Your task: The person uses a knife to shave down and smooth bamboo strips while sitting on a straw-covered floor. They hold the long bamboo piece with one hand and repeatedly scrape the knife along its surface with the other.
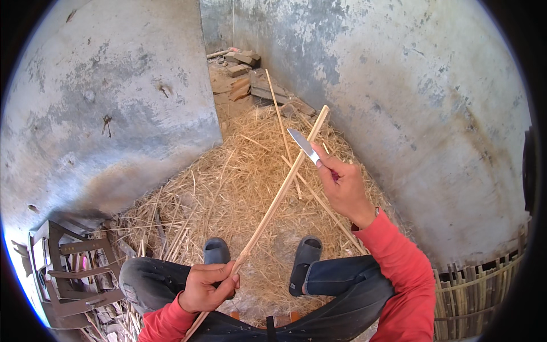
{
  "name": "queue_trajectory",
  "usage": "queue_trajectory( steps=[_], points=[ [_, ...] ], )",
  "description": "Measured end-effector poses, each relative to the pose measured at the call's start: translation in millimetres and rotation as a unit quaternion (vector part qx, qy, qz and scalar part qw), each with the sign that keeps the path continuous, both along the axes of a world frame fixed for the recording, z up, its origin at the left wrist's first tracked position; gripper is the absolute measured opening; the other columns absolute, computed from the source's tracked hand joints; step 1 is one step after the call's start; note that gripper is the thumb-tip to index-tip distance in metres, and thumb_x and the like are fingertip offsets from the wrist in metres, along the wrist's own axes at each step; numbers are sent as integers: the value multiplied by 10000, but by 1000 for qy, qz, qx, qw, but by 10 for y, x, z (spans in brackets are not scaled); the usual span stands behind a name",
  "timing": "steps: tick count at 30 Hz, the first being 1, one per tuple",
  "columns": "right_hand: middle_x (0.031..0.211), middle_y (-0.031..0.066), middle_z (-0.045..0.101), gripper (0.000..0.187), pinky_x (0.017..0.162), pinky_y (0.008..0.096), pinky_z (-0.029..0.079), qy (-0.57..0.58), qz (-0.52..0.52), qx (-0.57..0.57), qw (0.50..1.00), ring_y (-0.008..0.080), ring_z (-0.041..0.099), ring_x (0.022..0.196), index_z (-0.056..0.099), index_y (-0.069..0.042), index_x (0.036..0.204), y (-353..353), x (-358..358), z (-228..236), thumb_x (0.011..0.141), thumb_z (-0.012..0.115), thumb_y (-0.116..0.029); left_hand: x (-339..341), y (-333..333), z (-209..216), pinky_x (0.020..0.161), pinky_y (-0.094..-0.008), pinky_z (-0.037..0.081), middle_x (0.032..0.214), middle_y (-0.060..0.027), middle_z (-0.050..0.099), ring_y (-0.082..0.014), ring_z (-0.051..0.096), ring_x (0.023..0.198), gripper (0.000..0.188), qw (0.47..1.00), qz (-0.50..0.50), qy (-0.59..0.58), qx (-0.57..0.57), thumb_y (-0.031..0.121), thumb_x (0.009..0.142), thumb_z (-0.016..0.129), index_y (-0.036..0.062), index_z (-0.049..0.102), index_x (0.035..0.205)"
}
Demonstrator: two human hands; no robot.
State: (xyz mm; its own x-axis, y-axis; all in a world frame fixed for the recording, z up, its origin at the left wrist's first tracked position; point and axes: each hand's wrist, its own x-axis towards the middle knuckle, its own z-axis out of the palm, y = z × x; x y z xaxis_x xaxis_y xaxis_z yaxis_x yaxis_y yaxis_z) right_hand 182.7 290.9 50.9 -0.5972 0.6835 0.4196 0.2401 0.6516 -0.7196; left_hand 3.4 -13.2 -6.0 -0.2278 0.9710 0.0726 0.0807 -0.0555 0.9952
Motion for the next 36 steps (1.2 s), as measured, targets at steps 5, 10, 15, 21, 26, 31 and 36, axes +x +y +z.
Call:
queue_trajectory(
  steps=[5, 10, 15, 21, 26, 31, 36],
  points=[
    [639, 5, 446, 412, 528, 257, 366, -11, 9, -54, 998, 54, 395, 581, 618, -48, 1392, -74, 51, -17, 982, 580, -54, -45, 12, -31, 529, -232, 496, 759, -64, 694, -74, 621, 593, 205, 1000, -2, -2, -23, -15, 976, 612, -125, 694, 1129],
    [676, -14, 472, 415, 549, 244, 370, -27, 40, -97, 994, 46, 403, 612, 609, -45, 1401, -139, 102, -37, 987, 579, -55, -33, -17, -42, 517, -231, 486, 756, -51, 693, -66, 605, 579, 198, 999, 14, -33, -38, -2, 978, 623, -117, 701, 1119],
    [696, -24, 483, 419, 560, 239, 374, -9, 48, -115, 992, 41, 406, 630, 606, -50, 1407, -201, 127, -66, 988, 585, -56, -26, -3, -11, 504, -228, 470, 752, -42, 687, -60, 594, 573, 190, 998, 17, -41, -34, 1, 980, 623, -114, 704, 1108],
    [745, -43, 511, 405, 579, 227, 377, -4, 63, -127, 990, 30, 411, 650, 610, -42, 1404, -191, 146, -32, 1000, 591, -63, -60, 7, -31, 505, -225, 466, 771, -38, 689, -57, 592, 581, 217, 999, 4, -43, -28, 2, 978, 630, -105, 697, 1154],
    [783, -62, 538, 391, 573, 226, 368, 28, -53, -93, 994, 19, 401, 651, 608, -27, 1401, 103, 137, 188, 1013, 575, -60, -25, 51, 21, 521, -222, 471, 787, -39, 692, -59, 599, 599, 247, 999, -4, -25, -25, 1, 973, 636, -94, 690, 1194],
    [705, -69, 504, 381, 543, 255, 354, -36, 74, -85, 993, 36, 395, 619, 605, -40, 1408, -289, 65, 55, 1033, 551, -80, -65, 47, 15, 543, -230, 488, 785, -45, 693, -69, 607, 612, 251, 999, 5, -10, -37, -5, 964, 640, -95, 690, 1193],
    [700, -6, 628, 388, 566, 258, 413, -26, 33, -127, 991, 41, 456, 625, 605, -65, 1415, -113, 79, 55, 1031, 551, -81, -12, 31, -9, 558, -232, 497, 786, -49, 689, -72, 615, 622, 239, 999, 10, -25, -45, -10, 963, 636, -97, 694, 1177]
  ],
)
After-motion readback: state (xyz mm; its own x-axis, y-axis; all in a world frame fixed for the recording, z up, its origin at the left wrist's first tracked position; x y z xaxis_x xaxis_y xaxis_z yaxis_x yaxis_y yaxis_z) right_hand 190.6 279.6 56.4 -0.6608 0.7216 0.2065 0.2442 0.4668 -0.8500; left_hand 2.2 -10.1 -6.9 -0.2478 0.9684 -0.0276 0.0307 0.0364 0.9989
